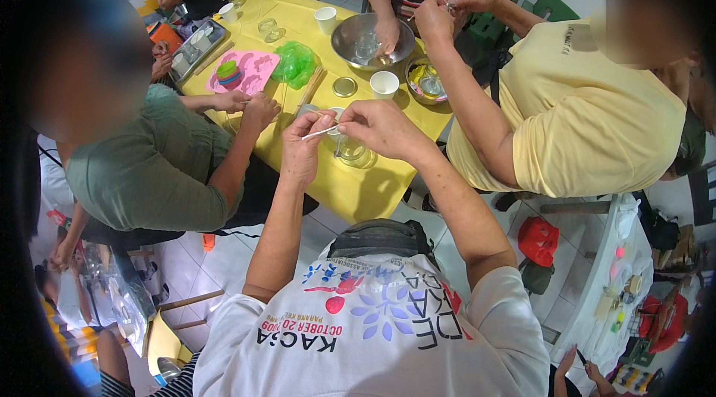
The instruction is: The person assembles candles by hand, dipping wicks into a jar of liquid wax and placing them on a table to dry. They repeatedly dip the wicks and arrange them on the table surface. Other people are visible in the background performing similar tasks.
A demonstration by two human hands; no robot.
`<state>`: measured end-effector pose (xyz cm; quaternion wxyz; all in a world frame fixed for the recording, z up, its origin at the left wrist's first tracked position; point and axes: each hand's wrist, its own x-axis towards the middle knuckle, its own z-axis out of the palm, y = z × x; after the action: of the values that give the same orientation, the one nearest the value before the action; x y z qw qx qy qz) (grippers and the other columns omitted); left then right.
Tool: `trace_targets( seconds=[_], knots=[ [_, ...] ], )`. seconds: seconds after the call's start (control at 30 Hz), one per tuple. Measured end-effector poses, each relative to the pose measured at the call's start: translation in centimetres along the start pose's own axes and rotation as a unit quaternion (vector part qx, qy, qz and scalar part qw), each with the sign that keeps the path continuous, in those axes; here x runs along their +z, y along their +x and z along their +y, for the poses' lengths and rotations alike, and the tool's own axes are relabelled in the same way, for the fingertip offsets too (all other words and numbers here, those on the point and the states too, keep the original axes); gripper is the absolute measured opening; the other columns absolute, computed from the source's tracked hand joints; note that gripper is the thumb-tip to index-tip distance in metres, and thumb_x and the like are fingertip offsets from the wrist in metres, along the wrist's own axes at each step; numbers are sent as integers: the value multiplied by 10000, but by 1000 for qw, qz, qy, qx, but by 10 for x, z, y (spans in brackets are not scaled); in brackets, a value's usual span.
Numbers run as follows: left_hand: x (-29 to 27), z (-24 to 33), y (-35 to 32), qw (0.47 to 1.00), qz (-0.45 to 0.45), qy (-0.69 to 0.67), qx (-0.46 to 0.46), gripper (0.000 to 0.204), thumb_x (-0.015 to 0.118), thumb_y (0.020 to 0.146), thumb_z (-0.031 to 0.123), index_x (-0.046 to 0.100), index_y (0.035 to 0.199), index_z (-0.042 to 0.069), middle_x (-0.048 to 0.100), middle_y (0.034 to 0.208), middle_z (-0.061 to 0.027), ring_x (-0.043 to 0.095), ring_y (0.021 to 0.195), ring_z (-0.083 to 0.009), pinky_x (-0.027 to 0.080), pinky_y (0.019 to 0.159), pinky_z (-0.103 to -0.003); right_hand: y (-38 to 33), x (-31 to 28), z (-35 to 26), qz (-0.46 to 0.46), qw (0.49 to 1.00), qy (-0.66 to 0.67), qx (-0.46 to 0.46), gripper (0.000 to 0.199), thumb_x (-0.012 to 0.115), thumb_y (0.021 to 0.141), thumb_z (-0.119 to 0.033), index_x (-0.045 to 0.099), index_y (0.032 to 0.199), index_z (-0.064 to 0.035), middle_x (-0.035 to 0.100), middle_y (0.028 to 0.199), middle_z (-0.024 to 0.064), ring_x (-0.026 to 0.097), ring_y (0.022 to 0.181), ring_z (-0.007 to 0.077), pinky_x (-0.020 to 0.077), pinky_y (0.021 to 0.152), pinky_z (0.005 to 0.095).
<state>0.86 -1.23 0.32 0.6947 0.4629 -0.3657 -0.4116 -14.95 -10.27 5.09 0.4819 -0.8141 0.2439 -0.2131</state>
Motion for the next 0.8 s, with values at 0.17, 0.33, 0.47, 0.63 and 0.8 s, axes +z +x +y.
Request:
trace_targets(
  seconds=[0.17,0.33,0.47,0.63,0.8],
  knots=[
    [0,0,-3,1000,0,8,12,87,672,884,96,672,882,9,659,931,-30,569,840,-71,449,766,-222,1,2,-2,7,1000,-11,-9,171,672,865,-155,644,872,13,608,702,9,521,626,60,425,562,239],
    [-3,-1,6,999,16,-34,-15,113,679,883,131,667,886,19,664,897,-30,586,826,-79,456,778,-234,8,-1,-1,10,1000,-25,-12,209,673,828,-191,650,812,16,655,702,115,609,620,170,470,597,308],
    [-5,-4,9,999,28,-38,-24,136,672,892,160,661,903,25,664,875,-29,588,816,-80,458,763,-244,8,-2,1,-6,1000,-30,-2,201,670,841,-184,651,828,16,641,687,80,591,619,139,462,591,288],
    [-15,-9,10,996,47,-67,-25,110,650,908,159,640,906,49,655,854,-42,593,804,-108,451,789,-267,9,0,13,-26,999,-35,10,195,671,862,-181,653,854,13,623,672,32,552,617,87,444,576,264],
    [-53,-21,18,978,130,-164,3,91,637,916,161,618,890,76,631,809,-36,596,743,-125,489,709,-263,-1,-5,35,-49,994,-99,7,238,664,825,-220,651,807,17,651,702,123,614,631,214,472,595,329]
  ],
)
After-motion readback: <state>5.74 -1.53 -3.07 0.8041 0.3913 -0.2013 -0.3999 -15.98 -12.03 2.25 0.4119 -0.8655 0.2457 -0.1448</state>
